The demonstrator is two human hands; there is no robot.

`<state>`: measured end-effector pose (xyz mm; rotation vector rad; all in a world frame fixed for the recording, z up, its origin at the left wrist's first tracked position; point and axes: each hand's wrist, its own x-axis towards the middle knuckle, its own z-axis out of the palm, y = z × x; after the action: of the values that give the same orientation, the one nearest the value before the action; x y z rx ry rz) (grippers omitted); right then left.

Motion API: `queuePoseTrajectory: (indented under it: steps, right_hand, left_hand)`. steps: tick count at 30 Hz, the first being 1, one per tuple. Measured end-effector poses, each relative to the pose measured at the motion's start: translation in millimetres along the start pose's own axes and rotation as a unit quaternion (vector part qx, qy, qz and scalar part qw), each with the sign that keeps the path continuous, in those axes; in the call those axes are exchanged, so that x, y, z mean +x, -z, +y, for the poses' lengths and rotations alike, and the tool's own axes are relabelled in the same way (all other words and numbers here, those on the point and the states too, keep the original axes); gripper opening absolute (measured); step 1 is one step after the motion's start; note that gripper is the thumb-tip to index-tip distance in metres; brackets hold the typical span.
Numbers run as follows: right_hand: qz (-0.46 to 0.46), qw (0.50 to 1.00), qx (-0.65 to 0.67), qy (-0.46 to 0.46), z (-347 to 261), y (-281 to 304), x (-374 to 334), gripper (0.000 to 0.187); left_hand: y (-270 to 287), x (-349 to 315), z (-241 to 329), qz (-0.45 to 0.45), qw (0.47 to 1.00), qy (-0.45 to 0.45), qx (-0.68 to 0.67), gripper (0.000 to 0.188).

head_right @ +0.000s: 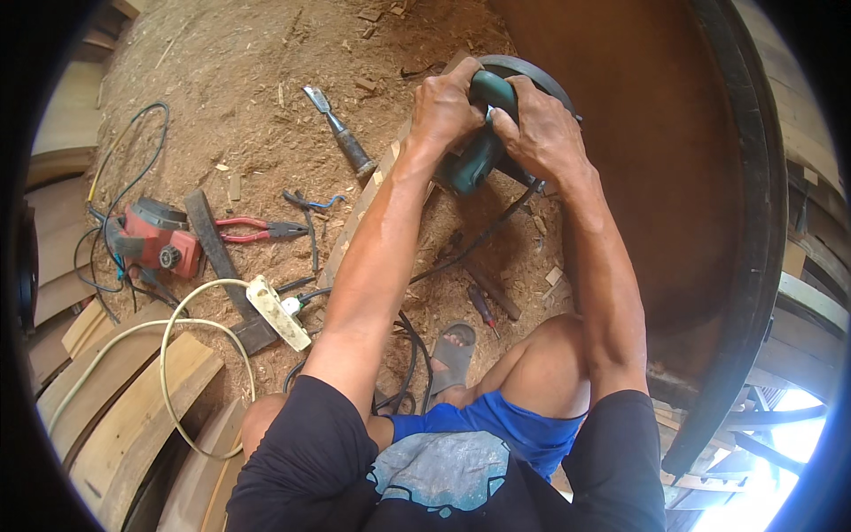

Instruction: The person operates a circular saw on a piece of wood, checks a connection, and uses a screwdriver to tighten components on the tool.

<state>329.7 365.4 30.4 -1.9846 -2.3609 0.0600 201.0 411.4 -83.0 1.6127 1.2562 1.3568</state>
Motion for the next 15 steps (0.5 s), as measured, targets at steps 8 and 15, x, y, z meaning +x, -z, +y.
queuePoseTrajectory:
  steps: [8, 15]
  right_hand:
    - [0.045, 0.995, -0.084, 0.016, -11, -10, 8, 0.037]
    - [0.048, 0.994, -0.095, 0.016, -6, -11, 10, 0.038]
  left_hand:
    - [1, 0, -2, 0.001, 1.0, 0.004, -0.006, 0.039]
    - [0, 0, 5, -0.025, 0.999, 0.015, 0.017, 0.028]
